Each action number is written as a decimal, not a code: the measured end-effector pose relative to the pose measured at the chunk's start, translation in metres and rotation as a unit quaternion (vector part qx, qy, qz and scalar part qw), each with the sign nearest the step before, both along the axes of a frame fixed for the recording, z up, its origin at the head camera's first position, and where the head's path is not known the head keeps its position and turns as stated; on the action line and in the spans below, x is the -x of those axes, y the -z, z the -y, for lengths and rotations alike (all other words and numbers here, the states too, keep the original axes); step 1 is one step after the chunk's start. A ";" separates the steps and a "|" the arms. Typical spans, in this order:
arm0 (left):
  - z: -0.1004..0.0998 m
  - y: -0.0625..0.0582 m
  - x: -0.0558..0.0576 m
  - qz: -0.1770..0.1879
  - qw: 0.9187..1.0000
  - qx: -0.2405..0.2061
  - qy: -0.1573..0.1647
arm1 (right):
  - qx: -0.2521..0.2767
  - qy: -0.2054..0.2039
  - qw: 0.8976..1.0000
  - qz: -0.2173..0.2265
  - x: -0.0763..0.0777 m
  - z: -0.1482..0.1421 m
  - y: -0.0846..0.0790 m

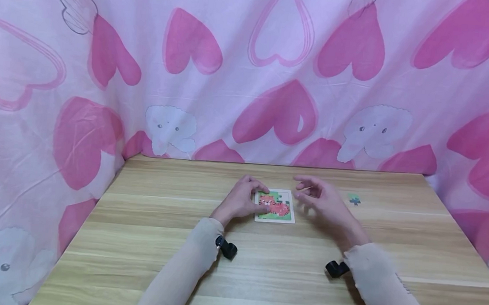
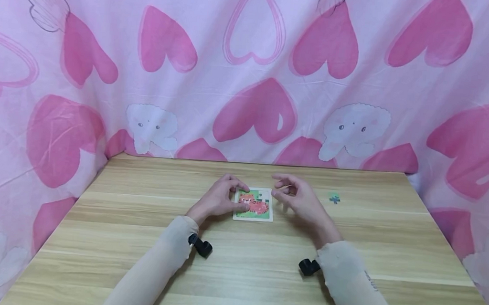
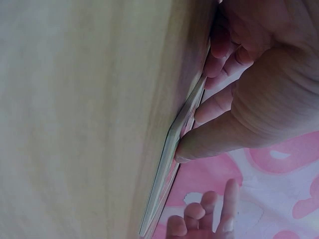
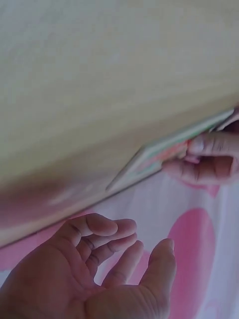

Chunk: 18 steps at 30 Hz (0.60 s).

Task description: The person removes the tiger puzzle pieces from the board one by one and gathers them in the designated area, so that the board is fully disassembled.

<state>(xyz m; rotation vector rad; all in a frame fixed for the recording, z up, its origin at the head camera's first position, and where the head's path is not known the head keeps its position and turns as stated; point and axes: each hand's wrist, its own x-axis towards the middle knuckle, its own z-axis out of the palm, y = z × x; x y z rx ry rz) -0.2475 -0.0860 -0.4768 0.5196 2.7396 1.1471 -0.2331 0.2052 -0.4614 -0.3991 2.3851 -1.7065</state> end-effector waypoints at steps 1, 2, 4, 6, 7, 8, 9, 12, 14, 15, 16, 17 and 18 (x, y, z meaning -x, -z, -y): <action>0.000 0.000 0.000 0.000 1.000 0.000 -0.001 | 0.008 -0.008 1.000 -0.001 0.000 0.002 0.003; 0.000 0.000 0.000 0.001 1.000 -0.001 -0.001 | 0.013 -0.015 1.000 -0.006 0.000 0.003 0.006; -0.001 0.001 0.000 0.003 1.000 -0.004 -0.002 | 0.019 -0.021 1.000 -0.006 0.001 0.005 0.011; -0.001 0.001 0.000 0.004 1.000 -0.007 -0.003 | 0.017 -0.021 1.000 -0.008 0.002 0.006 0.016; -0.001 0.002 0.000 0.005 1.000 -0.007 -0.004 | 0.017 -0.021 1.000 -0.007 0.002 0.007 0.018; -0.002 0.002 0.000 0.006 1.000 -0.007 -0.004 | 0.017 -0.019 1.000 -0.005 0.001 0.007 0.019; -0.002 0.002 0.000 0.006 1.000 -0.006 -0.004 | 0.015 -0.017 1.000 -0.004 0.002 0.008 0.021; -0.001 -0.001 0.000 0.005 1.000 -0.002 -0.004 | 0.007 -0.018 1.000 -0.012 0.002 0.010 0.023; 0.000 -0.002 0.000 0.006 1.000 0.000 -0.003 | -0.002 -0.021 1.000 -0.019 0.002 0.011 0.025; 0.000 -0.002 0.000 0.006 1.000 0.001 -0.002 | -0.012 -0.023 0.999 -0.025 0.003 0.011 0.026; 0.000 -0.002 0.000 0.006 1.000 0.000 -0.002 | -0.019 -0.028 0.999 -0.030 0.003 0.011 0.026; 0.000 -0.002 0.000 0.006 1.000 -0.001 -0.001 | -0.026 -0.032 0.999 -0.033 0.003 0.011 0.027; 0.001 -0.002 -0.001 0.007 1.000 -0.003 -0.001 | -0.033 -0.035 0.998 -0.035 0.003 0.011 0.027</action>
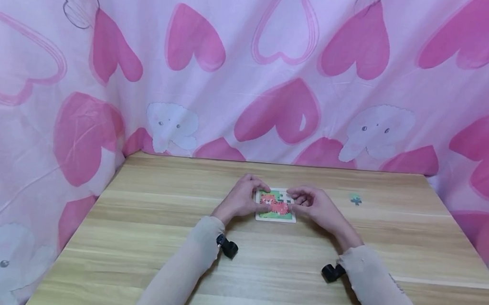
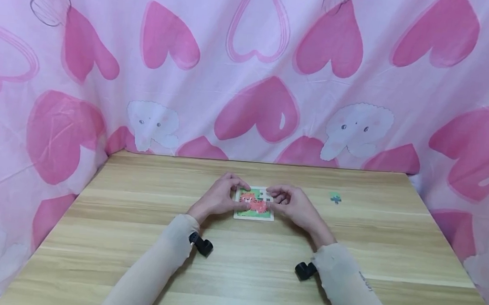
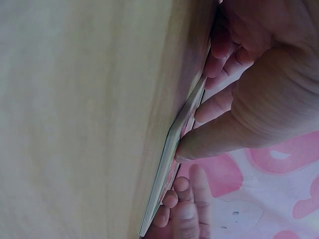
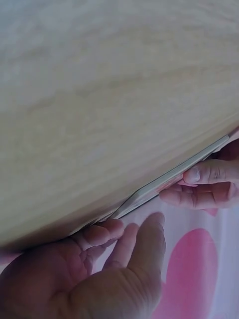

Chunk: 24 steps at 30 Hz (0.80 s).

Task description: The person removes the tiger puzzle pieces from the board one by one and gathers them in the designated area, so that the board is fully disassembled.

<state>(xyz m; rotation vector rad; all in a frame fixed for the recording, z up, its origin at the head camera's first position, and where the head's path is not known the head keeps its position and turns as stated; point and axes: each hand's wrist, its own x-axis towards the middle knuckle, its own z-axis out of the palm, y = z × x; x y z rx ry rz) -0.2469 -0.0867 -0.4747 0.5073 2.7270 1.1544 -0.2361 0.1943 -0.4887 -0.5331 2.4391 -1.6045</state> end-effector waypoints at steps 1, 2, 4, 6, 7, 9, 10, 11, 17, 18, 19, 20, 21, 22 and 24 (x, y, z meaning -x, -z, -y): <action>0.000 -0.001 0.000 0.000 1.000 -0.001 0.000 | -0.005 -0.004 1.000 -0.004 0.000 0.000 0.000; 0.000 -0.001 0.000 0.000 1.000 -0.001 0.001 | -0.013 -0.006 1.000 -0.006 0.000 -0.001 0.000; -0.001 -0.001 0.000 0.000 1.000 -0.002 0.001 | -0.020 -0.006 1.000 -0.005 0.000 -0.002 0.000; -0.001 0.000 0.000 0.001 1.000 -0.003 0.000 | -0.029 -0.002 1.000 -0.003 0.000 -0.001 0.000; -0.001 0.000 0.000 0.001 1.000 -0.002 0.000 | -0.034 -0.002 0.999 -0.004 0.000 -0.001 0.000; 0.000 0.000 -0.001 0.001 1.000 -0.002 -0.001 | -0.048 0.009 0.999 -0.002 0.000 -0.001 0.000; 0.000 0.000 -0.001 0.001 1.000 -0.002 -0.001 | -0.056 0.012 0.998 -0.004 -0.001 0.000 0.000; 0.000 0.000 -0.001 0.001 1.000 -0.002 0.000 | -0.064 0.015 0.998 -0.006 -0.001 0.000 0.000; -0.001 0.001 -0.002 -0.004 1.000 -0.001 0.004 | -0.090 0.021 0.996 -0.014 -0.002 0.000 0.001; -0.001 0.001 -0.002 -0.005 1.000 0.000 0.006 | -0.090 0.020 0.996 -0.015 -0.002 0.001 0.001; -0.001 0.001 -0.003 -0.005 1.000 0.000 0.007 | -0.090 0.019 0.996 -0.016 -0.003 0.001 0.001; -0.001 0.001 -0.003 -0.006 1.000 0.000 0.008 | -0.089 0.019 0.996 -0.018 -0.003 0.001 0.000; -0.001 0.001 -0.003 -0.006 1.000 0.000 0.009 | -0.089 0.018 0.996 -0.018 -0.003 0.001 0.000; -0.001 0.000 -0.003 -0.006 1.000 0.000 0.009 | -0.090 0.019 0.996 -0.017 -0.003 0.001 -0.001; -0.001 0.000 -0.003 -0.004 1.000 0.001 0.007 | -0.090 0.018 0.996 -0.016 -0.003 0.002 -0.002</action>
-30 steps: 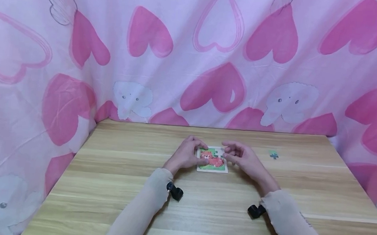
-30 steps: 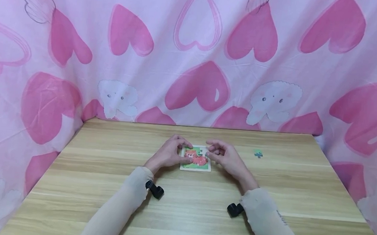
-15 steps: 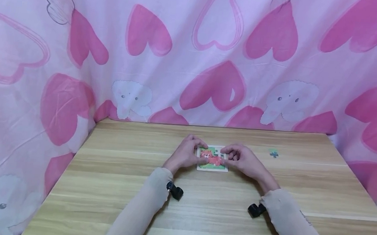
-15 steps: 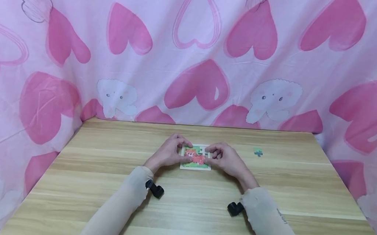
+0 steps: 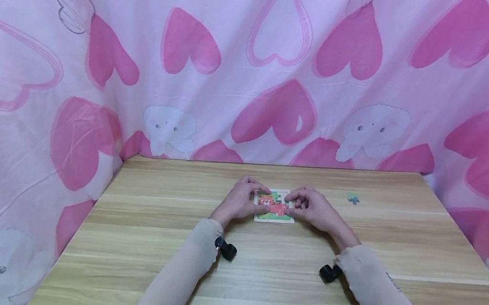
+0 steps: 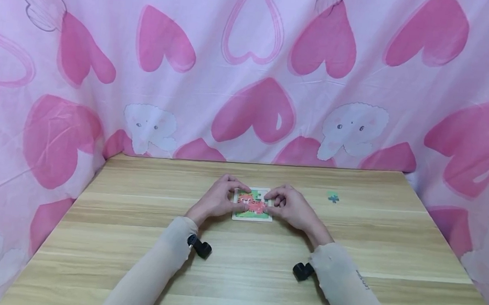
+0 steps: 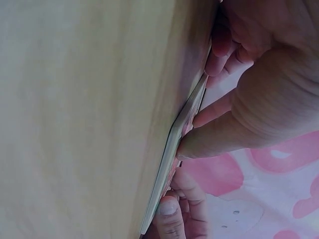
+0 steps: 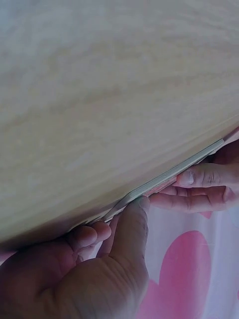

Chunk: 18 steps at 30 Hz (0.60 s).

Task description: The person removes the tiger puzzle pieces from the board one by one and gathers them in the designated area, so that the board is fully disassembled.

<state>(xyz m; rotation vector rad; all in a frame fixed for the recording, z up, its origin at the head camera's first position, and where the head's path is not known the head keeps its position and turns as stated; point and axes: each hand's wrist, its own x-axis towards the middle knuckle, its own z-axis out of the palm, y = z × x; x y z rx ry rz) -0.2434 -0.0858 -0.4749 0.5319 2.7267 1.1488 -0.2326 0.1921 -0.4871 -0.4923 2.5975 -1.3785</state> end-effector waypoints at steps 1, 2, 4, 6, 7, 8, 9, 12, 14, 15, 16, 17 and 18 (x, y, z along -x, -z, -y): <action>0.000 0.000 0.000 0.000 1.000 0.000 -0.001 | 0.000 0.000 1.000 0.002 0.000 0.000 -0.001; 0.000 0.000 0.000 0.001 1.000 -0.001 -0.002 | 0.001 0.001 1.000 0.005 0.000 0.001 -0.001; 0.000 0.000 0.000 0.001 1.000 -0.001 -0.003 | 0.006 0.000 1.000 0.010 0.000 0.001 -0.002; 0.000 -0.001 0.001 0.001 1.000 -0.003 -0.003 | 0.014 -0.003 1.000 0.014 0.001 0.002 -0.003; 0.000 -0.001 0.001 0.001 1.000 -0.004 -0.003 | 0.016 -0.005 1.000 0.014 0.001 0.002 -0.003; 0.000 -0.001 0.001 0.001 1.000 -0.005 -0.003 | 0.019 -0.006 1.000 0.014 0.001 0.001 -0.003; 0.000 -0.001 0.001 0.001 1.000 -0.005 -0.003 | 0.021 -0.008 1.000 0.014 0.001 0.001 -0.003; 0.000 -0.001 0.001 0.002 1.000 -0.007 -0.003 | 0.027 -0.009 0.999 0.014 0.001 0.001 -0.002; 0.000 0.000 0.000 0.004 1.000 -0.009 -0.003 | 0.030 -0.008 0.999 0.015 0.001 0.001 -0.001; 0.000 0.000 0.000 0.005 1.000 -0.009 -0.003 | 0.032 -0.006 0.999 0.015 0.001 0.001 0.000; 0.000 0.000 0.000 0.006 1.000 -0.009 -0.003 | 0.033 -0.005 0.999 0.015 0.000 0.001 0.000; 0.000 0.000 0.000 0.006 1.000 -0.010 -0.003 | 0.034 -0.003 0.999 0.014 0.000 0.001 0.000; 0.000 0.001 0.000 0.007 1.000 -0.011 -0.003 | 0.035 -0.001 0.999 0.015 0.000 0.001 0.000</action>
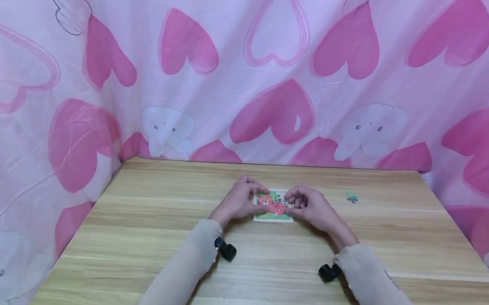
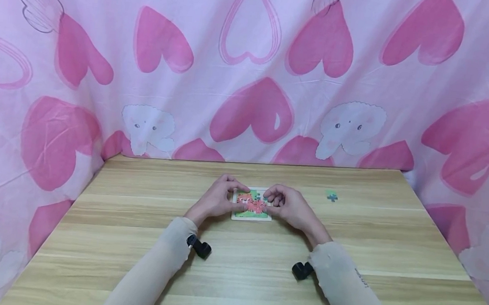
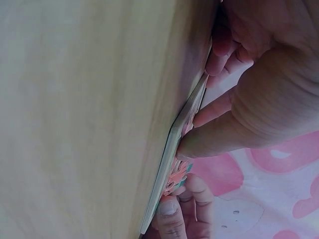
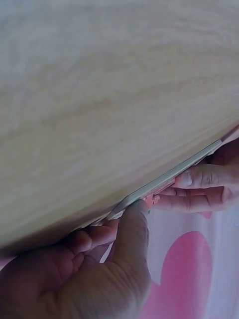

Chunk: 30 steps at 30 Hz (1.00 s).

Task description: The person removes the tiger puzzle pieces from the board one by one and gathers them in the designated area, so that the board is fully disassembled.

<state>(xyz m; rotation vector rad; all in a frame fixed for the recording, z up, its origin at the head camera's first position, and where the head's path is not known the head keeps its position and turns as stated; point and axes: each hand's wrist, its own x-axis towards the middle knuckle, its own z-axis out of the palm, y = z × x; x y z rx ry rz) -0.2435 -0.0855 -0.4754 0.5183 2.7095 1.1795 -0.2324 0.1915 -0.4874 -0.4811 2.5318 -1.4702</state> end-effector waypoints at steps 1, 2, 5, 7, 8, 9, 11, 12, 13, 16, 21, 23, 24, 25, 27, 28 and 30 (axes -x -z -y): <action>0.000 0.000 0.000 0.000 1.000 0.000 0.000 | 0.001 0.002 1.000 0.000 0.000 0.000 0.000; 0.000 0.000 0.000 0.000 1.000 0.000 0.000 | 0.002 0.004 1.000 -0.001 0.000 0.000 0.000; 0.000 0.000 0.000 0.000 1.000 0.001 -0.001 | 0.003 0.010 1.000 -0.002 0.000 0.000 0.000; 0.000 0.000 0.000 0.000 1.000 0.002 -0.001 | 0.006 0.013 1.000 -0.002 0.000 0.000 0.000; 0.000 0.000 0.000 0.000 1.000 0.002 -0.001 | 0.007 0.014 1.000 -0.001 0.000 0.000 0.000; 0.000 0.000 0.000 0.000 1.000 0.003 -0.001 | 0.008 0.014 1.000 -0.001 0.000 0.000 0.000; -0.001 0.000 0.000 -0.001 1.000 0.005 -0.001 | 0.011 0.015 1.000 0.000 0.000 0.000 0.000; -0.001 0.000 0.000 -0.002 1.000 0.006 -0.002 | 0.012 0.016 1.000 0.000 0.000 0.000 0.000; -0.001 0.000 0.000 -0.001 1.000 0.006 -0.002 | 0.012 0.016 1.000 0.000 0.000 0.000 0.000; -0.001 0.000 0.000 -0.001 1.000 0.006 -0.003 | 0.011 0.017 1.000 -0.001 0.001 0.000 0.001; 0.000 0.000 0.000 -0.002 1.000 0.004 -0.001 | 0.022 0.020 1.000 0.006 0.002 0.000 0.001; 0.000 0.000 0.000 -0.002 1.000 0.004 -0.001 | 0.030 0.019 0.999 0.009 0.002 -0.001 0.001; 0.000 0.000 0.000 -0.002 1.000 0.003 -0.002 | 0.033 0.019 0.999 0.011 0.002 -0.001 0.001; 0.000 0.000 0.000 -0.001 1.000 0.003 -0.002 | 0.036 0.018 0.999 0.012 0.002 -0.002 0.001; 0.000 0.000 0.000 0.000 1.000 0.002 -0.005 | 0.040 0.014 0.999 0.013 0.002 -0.003 0.000; 0.000 0.000 0.000 0.001 1.000 0.003 -0.005 | 0.041 0.012 0.999 0.014 0.002 -0.004 0.000; -0.001 0.000 0.000 0.001 1.000 0.004 -0.004 | 0.041 0.008 0.999 0.014 0.002 -0.007 -0.002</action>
